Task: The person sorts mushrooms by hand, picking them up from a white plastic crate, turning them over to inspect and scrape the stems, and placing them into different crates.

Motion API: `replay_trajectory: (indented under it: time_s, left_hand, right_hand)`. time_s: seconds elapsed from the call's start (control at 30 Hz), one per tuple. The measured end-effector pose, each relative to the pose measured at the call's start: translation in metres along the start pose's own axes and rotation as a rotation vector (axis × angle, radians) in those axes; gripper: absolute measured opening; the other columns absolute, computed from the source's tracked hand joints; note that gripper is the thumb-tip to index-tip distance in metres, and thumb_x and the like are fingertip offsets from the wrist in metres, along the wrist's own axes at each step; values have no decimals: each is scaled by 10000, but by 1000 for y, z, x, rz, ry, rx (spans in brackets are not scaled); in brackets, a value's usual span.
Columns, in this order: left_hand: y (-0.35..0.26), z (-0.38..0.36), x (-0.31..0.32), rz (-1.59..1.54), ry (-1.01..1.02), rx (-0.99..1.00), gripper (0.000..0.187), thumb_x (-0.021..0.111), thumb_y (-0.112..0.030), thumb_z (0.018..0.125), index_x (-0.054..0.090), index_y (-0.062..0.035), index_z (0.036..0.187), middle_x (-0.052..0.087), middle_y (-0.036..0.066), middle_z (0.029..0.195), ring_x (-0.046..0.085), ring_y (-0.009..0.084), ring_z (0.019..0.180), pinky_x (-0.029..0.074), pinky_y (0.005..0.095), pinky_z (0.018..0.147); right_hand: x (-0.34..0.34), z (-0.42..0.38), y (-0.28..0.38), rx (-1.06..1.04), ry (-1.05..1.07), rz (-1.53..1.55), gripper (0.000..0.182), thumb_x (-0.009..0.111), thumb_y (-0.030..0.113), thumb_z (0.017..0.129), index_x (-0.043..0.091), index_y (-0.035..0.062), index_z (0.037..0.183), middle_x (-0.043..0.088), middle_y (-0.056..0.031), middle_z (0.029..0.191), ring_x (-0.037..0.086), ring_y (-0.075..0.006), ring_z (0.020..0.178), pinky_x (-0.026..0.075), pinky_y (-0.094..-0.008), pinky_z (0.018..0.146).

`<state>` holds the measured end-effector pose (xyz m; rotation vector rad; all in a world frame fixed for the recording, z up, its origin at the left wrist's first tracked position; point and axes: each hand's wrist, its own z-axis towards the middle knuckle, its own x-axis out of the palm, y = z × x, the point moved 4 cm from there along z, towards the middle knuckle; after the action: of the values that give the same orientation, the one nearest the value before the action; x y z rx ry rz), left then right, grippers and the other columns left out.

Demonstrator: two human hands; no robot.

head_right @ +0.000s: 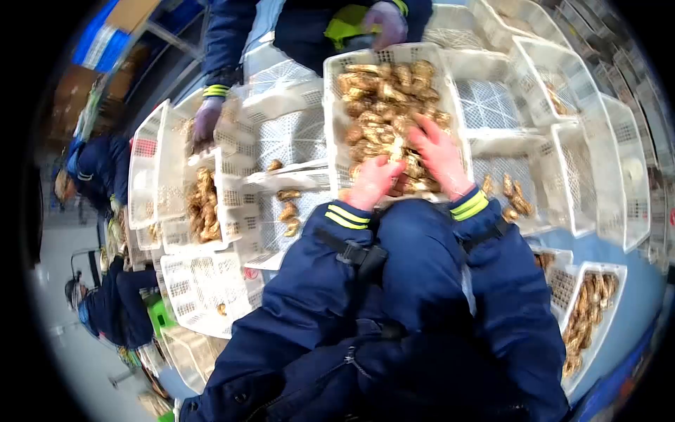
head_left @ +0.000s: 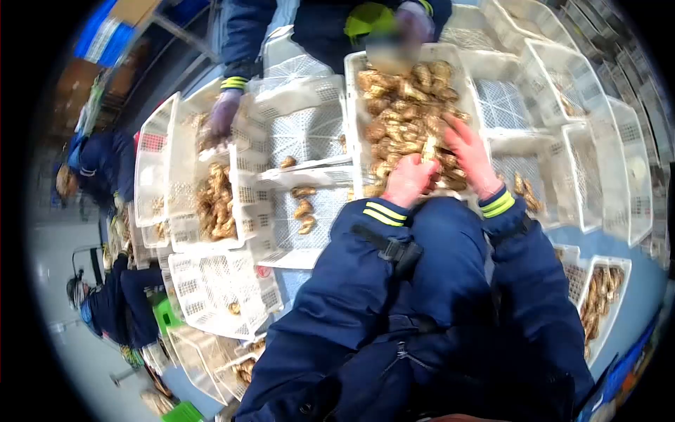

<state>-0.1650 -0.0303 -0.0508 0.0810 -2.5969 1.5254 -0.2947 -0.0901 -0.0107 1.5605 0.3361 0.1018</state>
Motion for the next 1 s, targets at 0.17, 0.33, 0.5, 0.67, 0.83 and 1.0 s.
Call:
replay_trajectory:
  time_s: [0.17,0.33,0.5,0.67,0.83,1.0]
  left_hand:
    - [-39,-33,-35,-290,-48,4,230,516,-222,839,541,-10,925,597,95,712,579,174,548,463,280,482]
    - [-55,-78,-155,-425,-242,159,239,522,-249,847,546,-34,947,598,77,810,599,191,704,491,294,620]
    - [16,-75,-295,-823,23,219,142,508,-252,871,514,-114,835,536,9,687,508,127,560,413,257,470]
    - [18,-85,-386,-661,-551,93,163,483,-263,894,497,-124,809,514,8,674,495,151,583,396,284,483]
    - [-11,-60,-459,-508,-768,172,183,560,-292,852,539,-115,811,536,13,663,496,156,539,414,300,484]
    - [-4,-27,-527,-552,-879,118,231,567,-344,851,539,-117,823,531,0,662,491,152,520,409,301,448]
  right_hand:
    - [-15,8,-11,150,34,389,444,454,279,917,421,22,1278,545,-105,1140,558,-188,998,463,-278,802]
    - [-54,13,-49,320,61,348,427,473,315,909,468,32,1227,582,-93,1059,586,-176,913,473,-263,755]
    - [-80,21,-93,403,11,243,414,488,330,894,507,40,1190,594,-87,1029,600,-173,865,482,-263,722]
    - [-75,18,-100,484,74,164,409,480,333,898,506,46,1190,605,-74,966,589,-144,802,474,-246,684]
    - [-70,8,-97,523,55,133,404,473,302,909,498,8,1185,588,-41,849,576,-123,768,467,-223,676]
    - [-66,8,-92,528,111,144,398,466,274,917,489,-21,1183,603,-59,900,576,-121,770,464,-226,665]
